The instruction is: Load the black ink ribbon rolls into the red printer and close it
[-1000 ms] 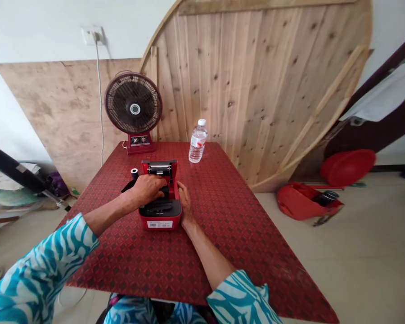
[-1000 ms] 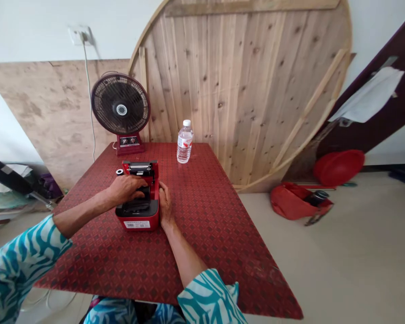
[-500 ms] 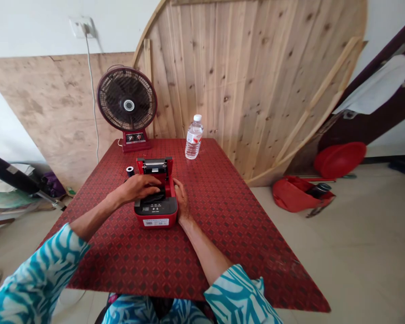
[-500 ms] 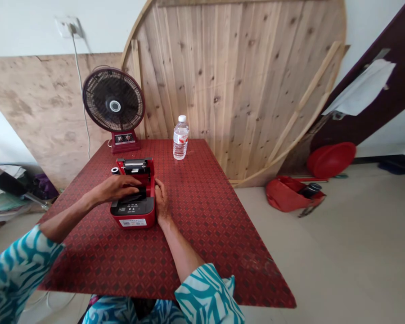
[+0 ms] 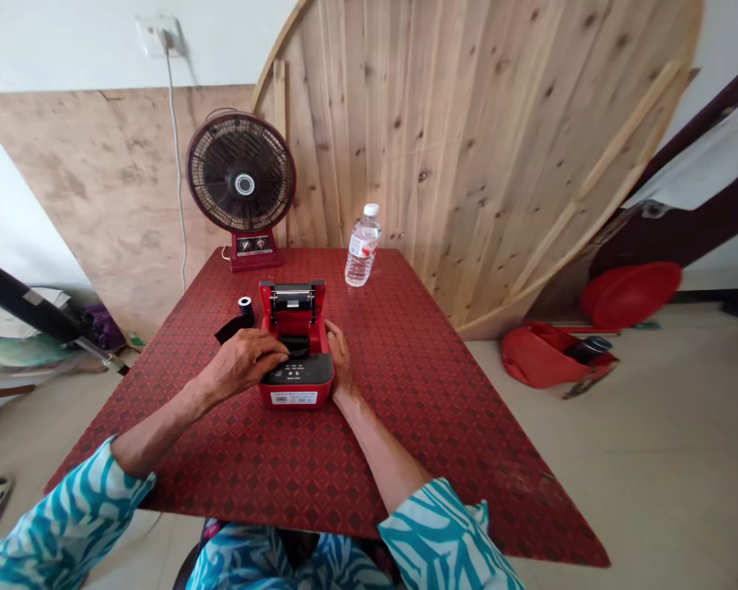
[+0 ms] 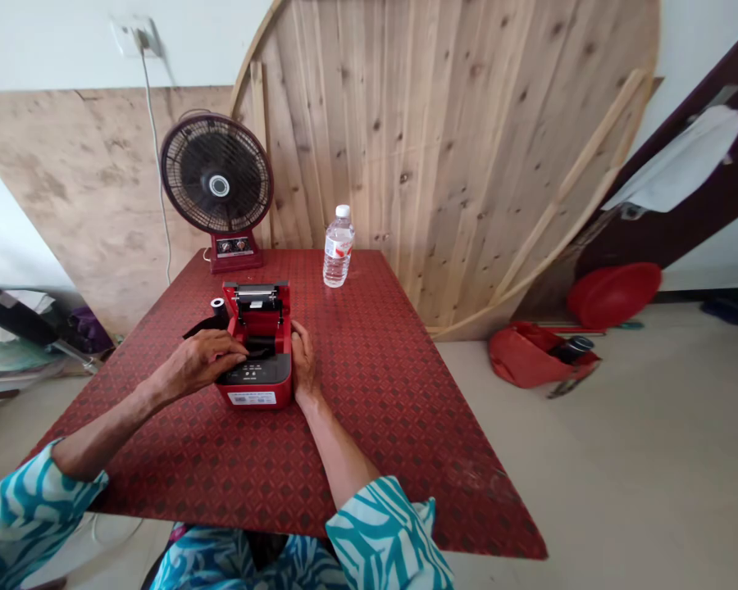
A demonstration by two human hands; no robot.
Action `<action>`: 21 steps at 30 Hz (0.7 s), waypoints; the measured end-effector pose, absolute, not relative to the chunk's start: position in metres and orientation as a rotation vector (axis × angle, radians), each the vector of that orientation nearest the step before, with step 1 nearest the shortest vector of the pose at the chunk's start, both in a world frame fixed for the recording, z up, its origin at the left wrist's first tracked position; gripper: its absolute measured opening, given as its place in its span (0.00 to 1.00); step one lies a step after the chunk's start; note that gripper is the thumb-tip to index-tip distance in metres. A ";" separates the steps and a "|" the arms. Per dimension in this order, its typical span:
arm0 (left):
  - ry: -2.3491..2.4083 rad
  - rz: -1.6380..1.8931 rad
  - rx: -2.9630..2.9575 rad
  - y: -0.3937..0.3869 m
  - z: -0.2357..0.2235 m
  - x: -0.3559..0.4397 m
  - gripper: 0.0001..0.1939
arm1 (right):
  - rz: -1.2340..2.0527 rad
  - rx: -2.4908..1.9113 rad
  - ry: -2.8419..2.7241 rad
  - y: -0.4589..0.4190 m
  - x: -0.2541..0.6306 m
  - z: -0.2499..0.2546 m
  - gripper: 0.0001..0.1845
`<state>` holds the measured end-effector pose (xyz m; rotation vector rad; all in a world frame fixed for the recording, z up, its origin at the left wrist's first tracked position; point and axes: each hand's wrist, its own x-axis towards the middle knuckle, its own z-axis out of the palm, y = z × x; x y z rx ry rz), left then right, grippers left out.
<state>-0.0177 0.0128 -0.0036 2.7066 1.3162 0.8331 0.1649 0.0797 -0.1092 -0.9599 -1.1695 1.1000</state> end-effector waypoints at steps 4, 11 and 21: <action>1.310 0.883 2.814 0.003 -0.003 -0.014 0.11 | 1.081 -0.948 -1.185 0.080 0.164 -0.109 0.25; 1.353 0.952 2.908 -0.023 -0.002 -0.002 0.08 | 1.073 -0.946 -1.207 0.081 0.165 -0.110 0.24; 1.472 1.304 2.772 -0.035 -0.040 0.005 0.07 | 1.152 -0.963 -1.150 0.076 0.168 -0.109 0.24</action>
